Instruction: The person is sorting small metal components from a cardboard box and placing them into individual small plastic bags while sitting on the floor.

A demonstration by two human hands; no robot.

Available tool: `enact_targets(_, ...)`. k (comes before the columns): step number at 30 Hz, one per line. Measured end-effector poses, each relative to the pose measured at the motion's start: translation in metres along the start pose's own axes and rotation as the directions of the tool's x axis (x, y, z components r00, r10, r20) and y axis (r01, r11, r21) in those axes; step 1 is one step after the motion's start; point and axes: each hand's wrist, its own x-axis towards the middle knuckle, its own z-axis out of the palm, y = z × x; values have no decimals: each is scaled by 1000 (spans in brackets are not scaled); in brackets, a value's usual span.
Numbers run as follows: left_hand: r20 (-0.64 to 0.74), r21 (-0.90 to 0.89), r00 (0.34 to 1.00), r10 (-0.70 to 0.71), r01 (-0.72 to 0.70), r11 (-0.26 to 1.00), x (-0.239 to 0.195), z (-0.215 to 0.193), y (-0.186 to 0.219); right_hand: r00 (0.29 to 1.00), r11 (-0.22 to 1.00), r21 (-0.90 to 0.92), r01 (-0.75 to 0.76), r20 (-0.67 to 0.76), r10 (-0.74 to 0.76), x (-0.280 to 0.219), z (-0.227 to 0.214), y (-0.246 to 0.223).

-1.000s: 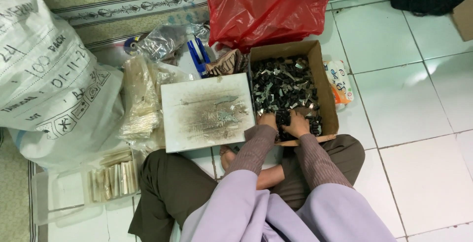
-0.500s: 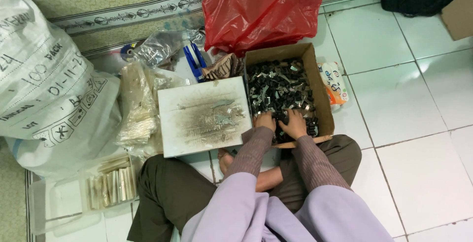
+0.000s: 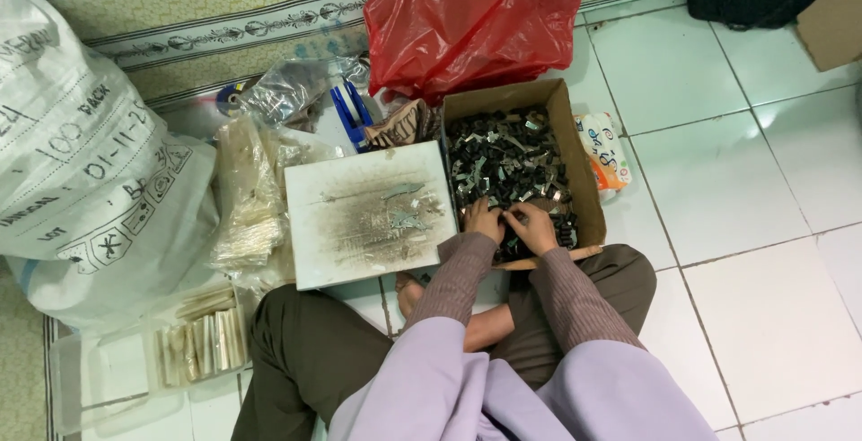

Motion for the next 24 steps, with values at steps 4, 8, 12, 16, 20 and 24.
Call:
enact_targets(4, -39, -48, 999, 13, -15, 999, -6, -20, 9, 998, 998, 23, -59, -30, 60, 3, 3, 9)
enact_targets(8, -106, -123, 991, 78, -91, 988, -3, -24, 11, 963, 936, 327, -133, -180, 200, 7, 5, 32)
enact_targets(12, -322, -97, 923, 210, -253, 963, -3, -31, 14, 923, 812, 555, -179, -190, 333, 7, 4, 32)
enact_targets(16, -461, -87, 848, 260, -335, 938, -10, -49, 24, 904, 770, 613, -179, -207, 375, 7, 5, 30)
enact_targets(20, -617, -142, 733, 286, -461, 876, -11, -62, 29, 890, 664, 725, -185, -162, 426, 9, 5, 18)
enact_targets(24, -683, -204, 683, 260, -520, 830, -13, -97, 22, 901, 624, 770, -136, -165, 400, 14, 5, -13)
